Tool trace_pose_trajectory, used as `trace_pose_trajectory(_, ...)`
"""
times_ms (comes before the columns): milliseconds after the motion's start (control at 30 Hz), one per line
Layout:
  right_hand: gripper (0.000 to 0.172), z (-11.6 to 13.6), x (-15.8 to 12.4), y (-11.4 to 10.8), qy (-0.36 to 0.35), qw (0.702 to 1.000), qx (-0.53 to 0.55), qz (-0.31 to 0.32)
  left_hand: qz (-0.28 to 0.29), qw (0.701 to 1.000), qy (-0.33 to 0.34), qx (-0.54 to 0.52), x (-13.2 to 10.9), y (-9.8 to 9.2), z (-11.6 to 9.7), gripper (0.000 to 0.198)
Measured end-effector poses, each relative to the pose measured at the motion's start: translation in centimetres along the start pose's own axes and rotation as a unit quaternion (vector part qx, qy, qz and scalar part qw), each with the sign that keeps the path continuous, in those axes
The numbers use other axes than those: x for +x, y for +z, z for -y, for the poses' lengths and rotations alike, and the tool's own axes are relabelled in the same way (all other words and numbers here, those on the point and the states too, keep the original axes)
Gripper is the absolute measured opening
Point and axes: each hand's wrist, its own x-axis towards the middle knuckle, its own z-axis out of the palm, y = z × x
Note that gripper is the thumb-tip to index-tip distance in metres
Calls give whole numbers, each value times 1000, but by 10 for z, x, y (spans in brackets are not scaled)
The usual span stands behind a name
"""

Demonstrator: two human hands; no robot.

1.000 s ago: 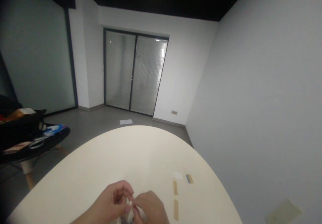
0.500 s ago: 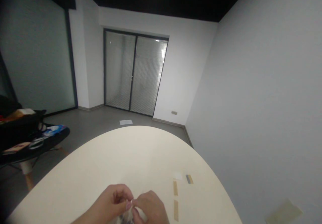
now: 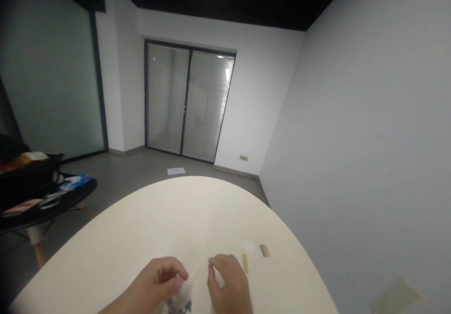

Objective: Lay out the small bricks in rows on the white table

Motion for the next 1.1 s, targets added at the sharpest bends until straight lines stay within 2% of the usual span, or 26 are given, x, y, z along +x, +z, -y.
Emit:
trace_pose_trajectory(100,11,-19,-3,-8,62,997,-45,-20,-7,999,-2,36,1,-1,-1,40)
trace_pose_trajectory(200,19,-42,-8,-19,173,982,-80,-15,-9,999,-2,52,0,-1,-2,34)
trace_pose_trajectory(333,32,-76,-14,-37,363,925,-112,1,2,999,0,43,-1,-1,-4,31)
trace_pose_trajectory(433,40,-97,-19,-48,433,889,-147,20,7,999,1,33,-2,-2,-6,28)
trace_pose_trajectory(600,46,-114,-25,-55,459,863,-190,97,2,1000,-7,24,-2,-2,-9,27)
trace_pose_trajectory(900,32,-120,-30,-52,465,843,-218,161,-1,1000,-13,24,-1,0,-8,27)
trace_pose_trajectory(1100,31,-121,-33,-51,449,841,-233,189,0,1000,-16,19,-3,1,-13,25)
